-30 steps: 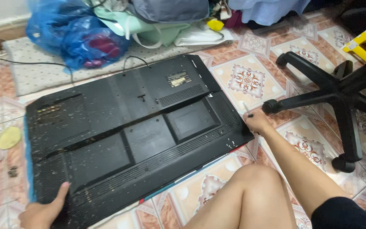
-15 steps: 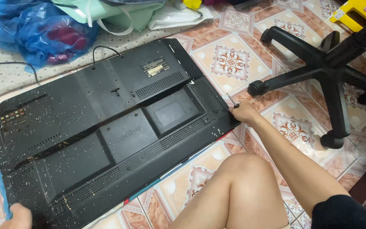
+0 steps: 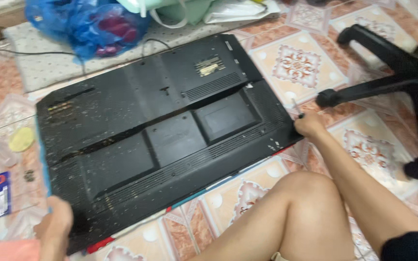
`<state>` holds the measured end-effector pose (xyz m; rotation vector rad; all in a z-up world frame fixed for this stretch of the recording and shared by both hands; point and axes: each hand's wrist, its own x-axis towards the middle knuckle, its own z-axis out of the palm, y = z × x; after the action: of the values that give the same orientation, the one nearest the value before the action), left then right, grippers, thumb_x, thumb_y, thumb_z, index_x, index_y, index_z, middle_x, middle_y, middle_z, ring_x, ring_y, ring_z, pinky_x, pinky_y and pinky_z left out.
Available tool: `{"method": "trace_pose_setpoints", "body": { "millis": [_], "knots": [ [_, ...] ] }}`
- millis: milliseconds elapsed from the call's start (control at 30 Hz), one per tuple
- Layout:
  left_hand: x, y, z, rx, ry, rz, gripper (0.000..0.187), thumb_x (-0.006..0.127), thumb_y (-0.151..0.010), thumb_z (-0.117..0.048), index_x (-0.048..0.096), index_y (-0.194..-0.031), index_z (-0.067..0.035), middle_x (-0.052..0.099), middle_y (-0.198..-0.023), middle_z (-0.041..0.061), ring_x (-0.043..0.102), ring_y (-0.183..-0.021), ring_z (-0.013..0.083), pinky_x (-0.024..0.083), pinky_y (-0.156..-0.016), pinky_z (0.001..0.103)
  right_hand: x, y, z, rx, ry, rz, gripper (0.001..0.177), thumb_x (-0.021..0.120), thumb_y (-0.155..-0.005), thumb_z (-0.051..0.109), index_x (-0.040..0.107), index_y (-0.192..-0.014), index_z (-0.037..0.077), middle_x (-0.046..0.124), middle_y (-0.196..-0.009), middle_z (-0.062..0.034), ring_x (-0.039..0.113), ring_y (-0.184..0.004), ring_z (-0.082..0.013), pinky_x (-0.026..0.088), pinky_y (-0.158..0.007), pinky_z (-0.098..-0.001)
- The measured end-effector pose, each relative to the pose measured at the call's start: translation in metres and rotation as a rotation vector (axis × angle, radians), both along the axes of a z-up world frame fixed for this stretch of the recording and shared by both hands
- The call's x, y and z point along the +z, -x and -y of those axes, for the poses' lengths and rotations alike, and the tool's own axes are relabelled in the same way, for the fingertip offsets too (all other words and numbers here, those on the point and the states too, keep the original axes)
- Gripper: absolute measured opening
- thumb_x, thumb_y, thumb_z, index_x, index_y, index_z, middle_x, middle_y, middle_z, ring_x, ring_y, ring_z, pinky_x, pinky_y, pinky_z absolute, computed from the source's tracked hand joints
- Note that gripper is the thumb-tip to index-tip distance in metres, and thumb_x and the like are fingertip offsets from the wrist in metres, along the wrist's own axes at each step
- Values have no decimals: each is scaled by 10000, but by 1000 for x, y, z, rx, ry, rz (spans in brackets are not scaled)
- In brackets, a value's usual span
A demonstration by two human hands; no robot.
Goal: The person removes screws from the back panel of a television using a screwdriver, detaches cables from the internal components, and lifts the back panel away from the screen.
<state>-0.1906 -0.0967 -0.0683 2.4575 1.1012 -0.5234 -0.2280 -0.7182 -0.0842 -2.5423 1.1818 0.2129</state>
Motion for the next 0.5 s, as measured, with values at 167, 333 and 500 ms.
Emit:
{"method": "trace_pose_setpoints", "body": {
  "millis": [167,333,500],
  "knots": [
    [93,-34,-154,19,-64,6,1076,48,-1036,-617,505,-1396,288,456,-1432,522,413,-1361,571,320,-1091,581,20,7,-10,-36,54,15,482,644,-940,422,768,-1082,-21,741,-1093,-290,696,-1074,-457,531,-860,-494],
    [99,-31,-168,-132,1,-25,1009,156,-971,-575,495,-1429,258,434,-1465,507,428,-1381,578,321,-1135,540,27,24,-6,-117,-413,257,221,633,-976,229,638,-836,58,592,-741,-117,546,-677,-244,394,-577,-367],
    [-34,-57,-235,-850,-1324,267,645,-121,-905,-620,-40,-349,-303,-18,-275,-133,-8,-214,-60,0,-154,31,25,36,16,-282,-789,395,151,649,-1025,129,672,-906,38,656,-766,-109,590,-626,-171,463,-533,-298]
  ]
}}
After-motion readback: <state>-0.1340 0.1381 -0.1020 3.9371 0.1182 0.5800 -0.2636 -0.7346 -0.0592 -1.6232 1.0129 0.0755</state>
